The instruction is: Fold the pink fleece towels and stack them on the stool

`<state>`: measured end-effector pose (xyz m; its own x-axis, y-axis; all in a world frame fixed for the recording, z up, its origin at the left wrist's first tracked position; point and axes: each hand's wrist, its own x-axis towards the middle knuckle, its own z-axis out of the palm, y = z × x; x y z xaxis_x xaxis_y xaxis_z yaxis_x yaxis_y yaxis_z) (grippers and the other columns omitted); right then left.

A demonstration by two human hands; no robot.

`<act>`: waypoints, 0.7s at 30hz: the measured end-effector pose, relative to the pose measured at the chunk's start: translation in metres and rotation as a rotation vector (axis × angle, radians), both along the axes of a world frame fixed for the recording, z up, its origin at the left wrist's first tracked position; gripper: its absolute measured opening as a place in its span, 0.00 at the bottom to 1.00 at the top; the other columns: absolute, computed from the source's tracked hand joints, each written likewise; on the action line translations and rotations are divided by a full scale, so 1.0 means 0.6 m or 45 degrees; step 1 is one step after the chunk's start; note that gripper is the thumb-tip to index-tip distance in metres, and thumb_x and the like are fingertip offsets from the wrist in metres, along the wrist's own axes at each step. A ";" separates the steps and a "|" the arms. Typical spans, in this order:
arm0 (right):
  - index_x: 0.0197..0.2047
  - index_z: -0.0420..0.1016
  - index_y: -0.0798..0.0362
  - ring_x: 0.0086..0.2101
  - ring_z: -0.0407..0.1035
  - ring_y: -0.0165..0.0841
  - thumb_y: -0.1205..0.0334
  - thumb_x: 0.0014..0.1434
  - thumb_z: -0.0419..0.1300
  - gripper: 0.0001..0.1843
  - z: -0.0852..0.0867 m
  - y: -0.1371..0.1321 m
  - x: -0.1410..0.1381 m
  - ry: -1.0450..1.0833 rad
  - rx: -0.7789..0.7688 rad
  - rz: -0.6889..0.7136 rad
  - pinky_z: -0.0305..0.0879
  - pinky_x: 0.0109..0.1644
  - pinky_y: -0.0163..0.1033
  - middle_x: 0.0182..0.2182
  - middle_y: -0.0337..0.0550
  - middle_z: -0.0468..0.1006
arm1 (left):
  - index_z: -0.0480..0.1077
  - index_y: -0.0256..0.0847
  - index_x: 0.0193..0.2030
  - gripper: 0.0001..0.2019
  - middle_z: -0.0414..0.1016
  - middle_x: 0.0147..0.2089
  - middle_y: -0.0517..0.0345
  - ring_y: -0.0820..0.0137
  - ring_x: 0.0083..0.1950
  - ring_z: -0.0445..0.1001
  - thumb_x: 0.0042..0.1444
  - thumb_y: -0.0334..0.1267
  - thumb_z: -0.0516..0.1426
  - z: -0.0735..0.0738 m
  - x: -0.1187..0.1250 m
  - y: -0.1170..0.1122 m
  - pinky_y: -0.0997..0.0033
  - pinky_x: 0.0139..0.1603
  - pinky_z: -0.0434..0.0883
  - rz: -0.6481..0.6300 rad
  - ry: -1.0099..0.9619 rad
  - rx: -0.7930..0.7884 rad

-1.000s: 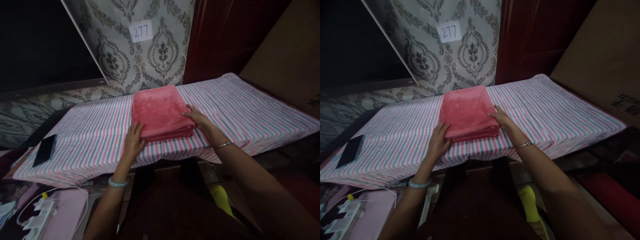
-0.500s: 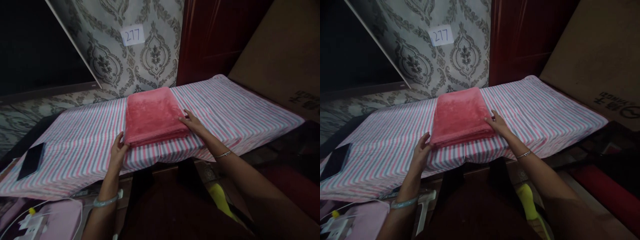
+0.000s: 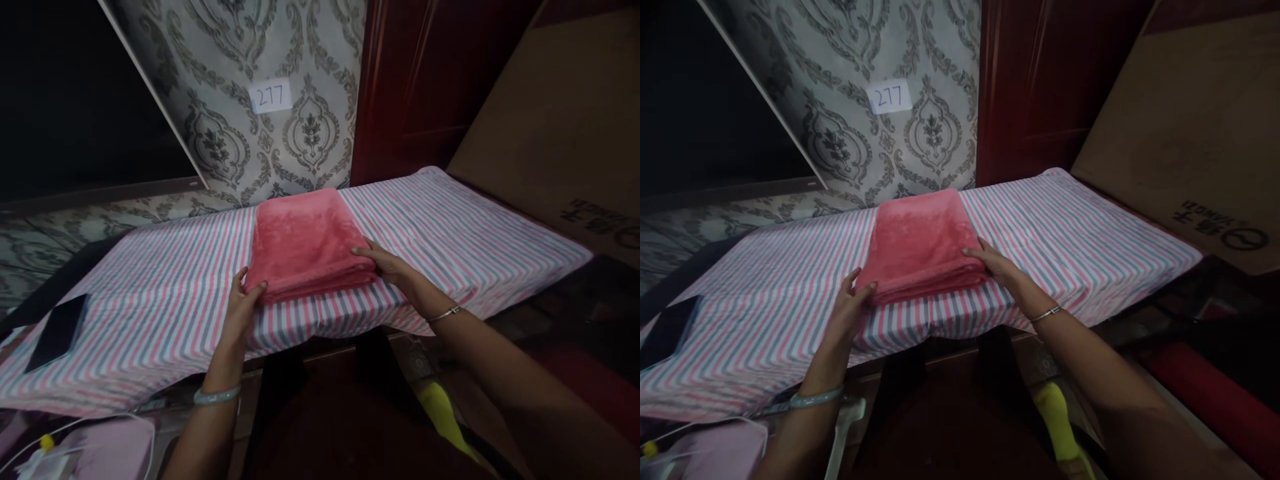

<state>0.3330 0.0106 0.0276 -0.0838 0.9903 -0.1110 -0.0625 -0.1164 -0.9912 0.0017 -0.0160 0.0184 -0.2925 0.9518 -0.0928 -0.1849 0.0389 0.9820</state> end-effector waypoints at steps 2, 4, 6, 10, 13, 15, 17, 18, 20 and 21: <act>0.58 0.70 0.48 0.45 0.79 0.43 0.53 0.50 0.70 0.32 0.017 -0.009 -0.020 0.201 -0.089 0.010 0.78 0.48 0.47 0.47 0.47 0.83 | 0.68 0.40 0.58 0.37 0.77 0.35 0.60 0.71 0.33 0.76 0.37 0.33 0.72 0.027 -0.013 0.008 0.74 0.37 0.74 0.036 -0.135 0.023; 0.58 0.69 0.45 0.42 0.79 0.41 0.56 0.50 0.70 0.31 0.040 -0.027 -0.051 0.370 -0.073 0.004 0.78 0.44 0.43 0.45 0.42 0.84 | 0.70 0.41 0.51 0.29 0.75 0.31 0.64 0.74 0.30 0.73 0.39 0.31 0.69 0.058 -0.032 0.011 0.77 0.34 0.72 0.122 -0.237 0.127; 0.61 0.66 0.40 0.45 0.79 0.40 0.57 0.51 0.69 0.34 0.061 -0.051 -0.088 0.502 -0.006 0.018 0.79 0.43 0.43 0.49 0.38 0.82 | 0.70 0.43 0.46 0.20 0.75 0.31 0.65 0.76 0.31 0.74 0.44 0.29 0.66 0.079 -0.050 -0.002 0.78 0.36 0.72 0.257 -0.361 0.225; 0.66 0.58 0.33 0.53 0.75 0.44 0.55 0.53 0.68 0.40 0.076 -0.097 -0.155 0.601 -0.066 0.063 0.80 0.42 0.48 0.60 0.37 0.75 | 0.70 0.42 0.39 0.07 0.79 0.38 0.53 0.66 0.40 0.80 0.54 0.37 0.61 0.059 -0.041 -0.089 0.66 0.46 0.77 0.191 -0.686 -0.177; 0.69 0.54 0.32 0.57 0.71 0.47 0.55 0.53 0.68 0.44 0.072 -0.110 -0.182 0.628 -0.093 0.053 0.79 0.44 0.49 0.64 0.41 0.71 | 0.72 0.37 0.46 0.19 0.80 0.49 0.38 0.51 0.52 0.80 0.54 0.49 0.65 0.017 0.006 -0.157 0.51 0.55 0.75 -0.281 -0.789 -0.466; 0.70 0.52 0.32 0.58 0.69 0.47 0.55 0.53 0.68 0.46 0.069 -0.113 -0.190 0.642 -0.068 0.026 0.79 0.46 0.50 0.64 0.42 0.70 | 0.72 0.37 0.48 0.24 0.79 0.53 0.38 0.49 0.55 0.79 0.52 0.52 0.67 0.003 0.040 -0.174 0.47 0.60 0.72 -0.397 -0.852 -0.408; 0.71 0.50 0.31 0.59 0.69 0.48 0.54 0.52 0.69 0.48 0.067 -0.119 -0.193 0.628 -0.066 0.009 0.78 0.48 0.51 0.65 0.41 0.69 | 0.72 0.38 0.48 0.24 0.80 0.49 0.42 0.51 0.53 0.80 0.51 0.51 0.68 0.005 0.066 -0.168 0.44 0.61 0.71 -0.359 -0.918 -0.297; 0.72 0.49 0.31 0.59 0.68 0.48 0.54 0.52 0.69 0.50 0.066 -0.123 -0.192 0.610 -0.072 0.006 0.78 0.50 0.53 0.65 0.41 0.69 | 0.73 0.39 0.47 0.23 0.81 0.47 0.45 0.53 0.50 0.80 0.51 0.51 0.69 0.011 0.076 -0.161 0.44 0.61 0.72 -0.319 -0.951 -0.261; 0.73 0.48 0.32 0.61 0.67 0.48 0.52 0.52 0.70 0.51 0.060 -0.137 -0.190 0.552 -0.046 -0.008 0.75 0.56 0.56 0.66 0.41 0.68 | 0.73 0.39 0.45 0.22 0.81 0.41 0.49 0.57 0.44 0.81 0.50 0.52 0.69 0.027 0.090 -0.147 0.45 0.58 0.74 -0.242 -1.004 -0.236; 0.73 0.48 0.33 0.63 0.65 0.47 0.52 0.53 0.70 0.50 0.055 -0.145 -0.189 0.512 -0.003 -0.023 0.71 0.60 0.57 0.67 0.42 0.67 | 0.74 0.40 0.44 0.22 0.81 0.41 0.50 0.58 0.43 0.81 0.50 0.52 0.70 0.035 0.095 -0.143 0.46 0.57 0.75 -0.214 -1.016 -0.226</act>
<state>0.2198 -0.0762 0.0605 -0.1033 0.9918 -0.0757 -0.4473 -0.1143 -0.8870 0.0587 -0.1015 0.0392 0.0695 0.9285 -0.3649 -0.8002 0.2703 0.5354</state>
